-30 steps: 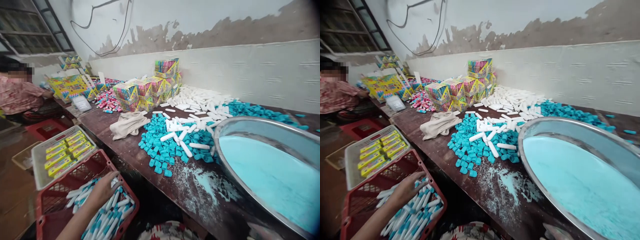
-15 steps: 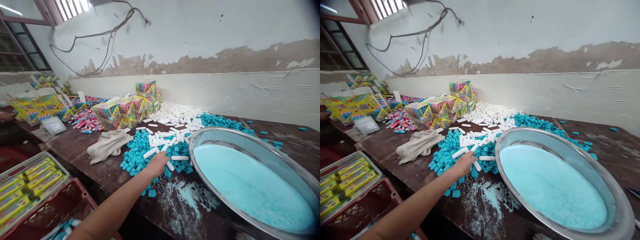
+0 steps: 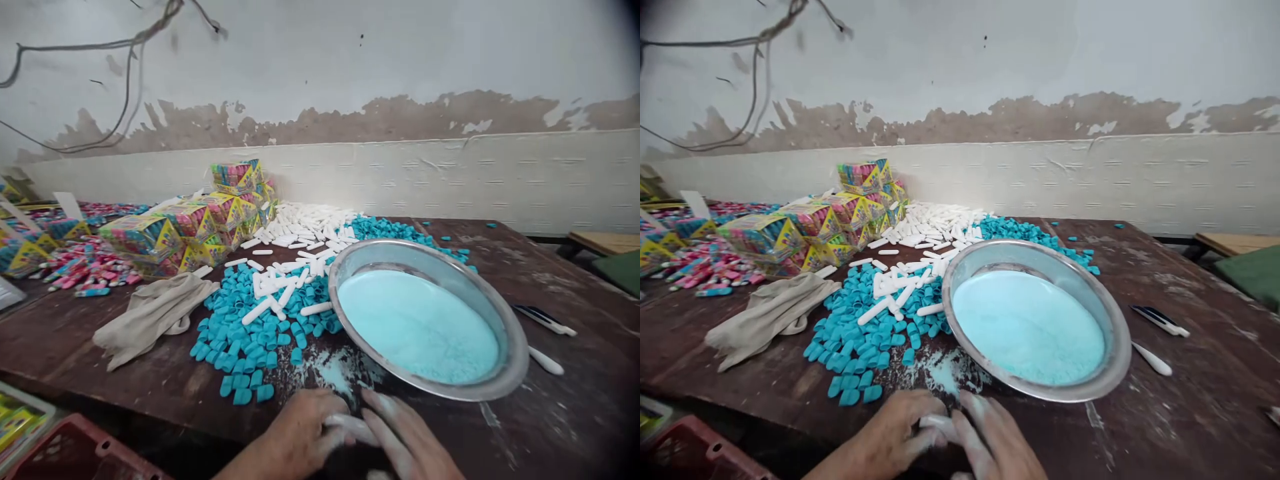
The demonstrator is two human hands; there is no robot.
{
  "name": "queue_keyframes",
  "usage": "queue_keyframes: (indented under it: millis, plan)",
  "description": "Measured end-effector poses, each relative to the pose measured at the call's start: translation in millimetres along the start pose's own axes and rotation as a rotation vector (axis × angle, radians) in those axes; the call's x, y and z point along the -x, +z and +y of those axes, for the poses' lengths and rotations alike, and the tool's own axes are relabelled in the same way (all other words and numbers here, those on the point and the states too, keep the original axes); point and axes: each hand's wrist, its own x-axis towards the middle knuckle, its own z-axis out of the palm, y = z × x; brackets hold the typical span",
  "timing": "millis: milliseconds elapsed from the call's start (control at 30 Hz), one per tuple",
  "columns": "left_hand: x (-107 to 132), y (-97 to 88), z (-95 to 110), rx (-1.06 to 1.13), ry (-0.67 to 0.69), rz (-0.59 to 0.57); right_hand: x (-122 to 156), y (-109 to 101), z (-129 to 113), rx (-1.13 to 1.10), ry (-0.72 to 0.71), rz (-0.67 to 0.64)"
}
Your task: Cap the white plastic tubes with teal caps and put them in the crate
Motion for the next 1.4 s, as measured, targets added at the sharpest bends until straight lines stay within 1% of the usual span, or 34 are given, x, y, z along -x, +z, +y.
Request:
queue_keyframes:
  millis: [67,133,200,233,300,333,367,400,467,500,567,633,667,733,800,833,933,1067,1167,1233,1300,1400]
  plan:
    - [-2.1,10.8,8.6,0.123,-0.044,0.038,-11.4,7.6,-9.2,-0.014,-0.010,-0.063]
    - [-1.2,17.0,7.4,0.219,-0.081,0.097,-16.3,10.8,-14.1,-0.034,0.006,-0.078]
    - [5.5,21.0,-4.6,0.230,-0.061,0.205,-17.8,1.6,-11.8,-0.075,0.050,-0.072]
    - [10.7,23.0,-14.1,0.191,-0.032,0.293,-18.4,-8.2,-7.0,-0.100,0.094,-0.073]
    - [22.6,27.5,-37.5,0.037,0.040,0.503,-20.3,-34.8,10.3,-0.143,0.213,-0.065]
    - [28.1,30.2,-49.5,-0.056,0.081,0.586,-21.8,-49.3,22.3,-0.138,0.257,-0.059]
    - [32.6,33.0,-60.7,-0.141,0.121,0.646,-23.7,-63.0,36.1,-0.131,0.289,-0.065]
    - [36.1,36.0,-70.3,-0.215,0.159,0.679,-26.0,-75.0,51.0,-0.129,0.320,-0.111]
    - [39.4,41.8,-83.7,-0.322,0.207,0.704,-31.1,-92.0,81.4,-0.101,0.382,-0.206]
    - [39.6,44.4,-87.6,-0.354,0.213,0.716,-33.9,-97.3,95.6,-0.069,0.394,-0.276]
    - [38.3,48.3,-91.3,-0.387,0.205,0.740,-39.6,-104.4,119.7,0.068,0.407,-0.431]
    - [36.3,50.2,-92.6,-0.403,0.202,0.759,-45.2,-110.2,136.2,0.261,0.390,-0.580]
    - [35.5,50.5,-93.2,-0.410,0.210,0.772,-48.0,-113.0,141.3,0.359,0.373,-0.627]
    - [34.5,50.5,-94.7,-0.421,0.230,0.797,-53.2,-116.4,145.7,0.504,0.329,-0.681]
    - [34.3,50.5,-96.5,-0.427,0.234,0.808,-57.1,-113.2,144.0,0.556,0.295,-0.737]
    - [34.3,50.7,-97.2,-0.428,0.230,0.809,-58.4,-108.2,141.4,0.550,0.288,-0.776]
    - [34.6,52.0,-98.2,-0.430,0.210,0.802,-61.3,-81.6,130.1,0.474,0.303,-0.874]
    - [34.1,54.2,-98.8,-0.421,0.214,0.806,-74.3,-39.6,113.3,0.356,0.360,-0.917]
    - [33.7,55.2,-99.6,-0.432,0.202,0.813,-95.6,-21.4,107.4,0.235,0.393,-0.912]
    - [33.4,55.7,-100.4,-0.438,0.205,0.826,-109.5,-19.9,109.2,0.150,0.393,-0.885]
    - [33.2,56.0,-101.1,-0.426,0.201,0.850,-117.6,-25.8,114.6,0.089,0.381,-0.856]
    - [33.2,55.9,-101.6,-0.418,0.203,0.865,-116.5,-39.5,123.9,0.085,0.372,-0.848]
